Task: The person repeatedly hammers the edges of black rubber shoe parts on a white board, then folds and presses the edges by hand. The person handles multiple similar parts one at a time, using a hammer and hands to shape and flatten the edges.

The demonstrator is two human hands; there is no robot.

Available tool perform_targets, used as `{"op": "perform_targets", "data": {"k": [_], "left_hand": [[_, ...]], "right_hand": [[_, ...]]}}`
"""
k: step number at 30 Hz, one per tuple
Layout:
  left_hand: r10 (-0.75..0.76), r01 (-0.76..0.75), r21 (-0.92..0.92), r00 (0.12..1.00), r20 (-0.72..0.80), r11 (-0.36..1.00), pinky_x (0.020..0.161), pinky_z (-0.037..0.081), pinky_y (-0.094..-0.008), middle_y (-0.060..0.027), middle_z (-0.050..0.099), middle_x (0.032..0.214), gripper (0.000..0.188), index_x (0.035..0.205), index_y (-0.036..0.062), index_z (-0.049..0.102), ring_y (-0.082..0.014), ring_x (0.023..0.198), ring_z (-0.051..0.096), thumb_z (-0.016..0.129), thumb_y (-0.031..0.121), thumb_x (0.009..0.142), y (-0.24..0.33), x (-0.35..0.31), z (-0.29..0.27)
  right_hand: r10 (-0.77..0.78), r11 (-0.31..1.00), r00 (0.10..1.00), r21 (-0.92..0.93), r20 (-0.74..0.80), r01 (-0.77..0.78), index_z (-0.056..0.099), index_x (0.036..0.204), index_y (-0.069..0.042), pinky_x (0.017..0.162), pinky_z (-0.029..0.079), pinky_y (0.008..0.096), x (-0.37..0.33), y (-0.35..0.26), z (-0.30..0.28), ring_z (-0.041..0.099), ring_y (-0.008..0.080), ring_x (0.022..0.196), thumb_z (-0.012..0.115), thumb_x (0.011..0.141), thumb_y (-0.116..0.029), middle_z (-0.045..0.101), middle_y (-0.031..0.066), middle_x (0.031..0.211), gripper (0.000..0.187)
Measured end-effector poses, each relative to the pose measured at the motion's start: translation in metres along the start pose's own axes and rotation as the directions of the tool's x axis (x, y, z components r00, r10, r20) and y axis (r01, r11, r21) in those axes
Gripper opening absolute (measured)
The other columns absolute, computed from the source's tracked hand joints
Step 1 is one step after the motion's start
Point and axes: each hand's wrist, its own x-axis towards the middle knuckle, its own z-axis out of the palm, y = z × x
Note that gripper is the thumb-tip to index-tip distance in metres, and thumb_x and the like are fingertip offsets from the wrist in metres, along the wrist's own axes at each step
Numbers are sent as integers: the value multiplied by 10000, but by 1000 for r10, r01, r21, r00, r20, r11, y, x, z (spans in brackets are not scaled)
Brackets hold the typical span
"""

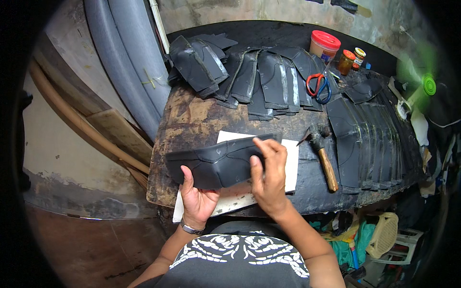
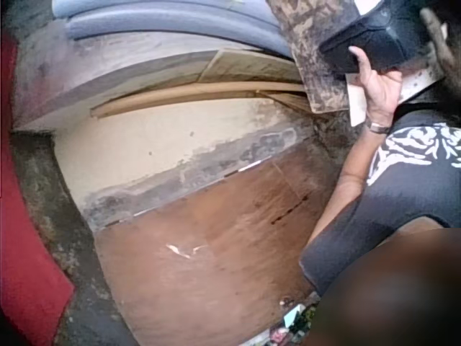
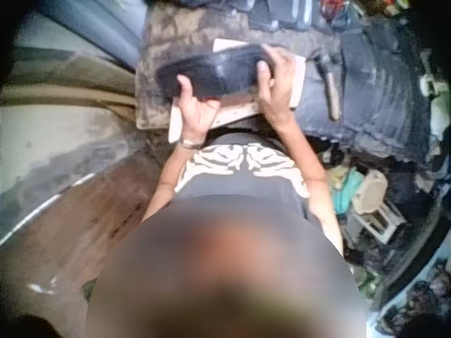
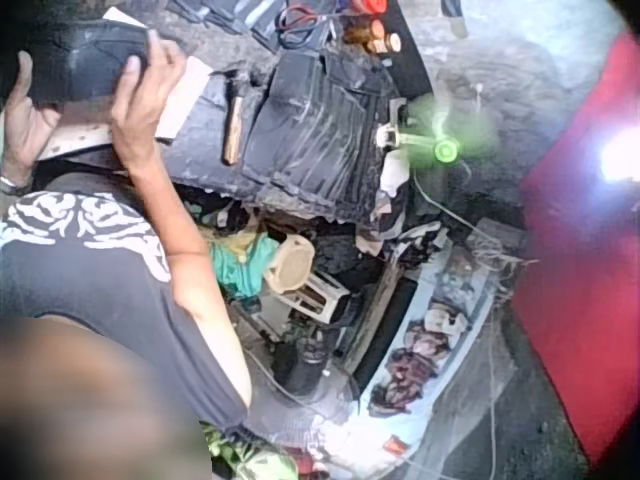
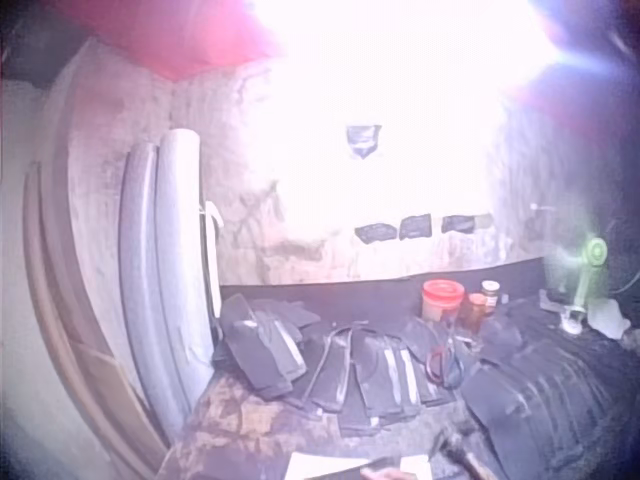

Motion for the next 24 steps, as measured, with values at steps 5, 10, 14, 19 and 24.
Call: {"op": "perform_targets", "data": {"k": [5,10,14,19,24], "left_hand": [[30,-34,73,998,54,997,1117,473,-472,-124,618,1413,542,1434,74,528,-287,1321,580,542,455,1048,-3,-1,0],[53,-77,279,994,94,957,1148,438,-477,-149,611,1405,534,1422,71,520,-282,1332,566,521,461,1056,-4,-6,0],[45,-124,506,985,164,854,1152,430,-483,-183,635,1320,491,1287,35,557,-296,1277,593,522,466,1055,-12,-9,2],[97,-110,547,994,53,830,1152,431,-449,-150,638,1306,475,1363,48,536,-271,1257,600,574,402,1049,-17,-9,10],[315,-206,649,947,-54,732,1132,430,-424,-122,618,1338,485,1386,15,535,-237,1270,575,649,308,1017,-22,-15,13]], "right_hand": [[106,979,972,151,209,-139,438,1494,66,1051,461,407,-8,-19,7,535,386,1280,651,1002,-148,496,277,1389,578],[156,929,961,297,228,-222,436,1484,97,1056,473,412,-2,-30,13,613,376,1235,749,944,-177,575,310,1355,681],[297,752,908,515,294,-412,464,1461,104,1017,516,368,-6,-41,17,663,302,1209,809,895,-147,635,272,1348,710],[309,568,908,711,283,-415,566,1368,75,1008,527,320,-13,-44,17,678,215,1155,710,970,-66,670,217,1321,446],[426,437,859,767,284,-470,629,1264,55,1012,531,314,-8,-37,13,685,208,1122,671,999,-59,713,214,1226,291]]}}
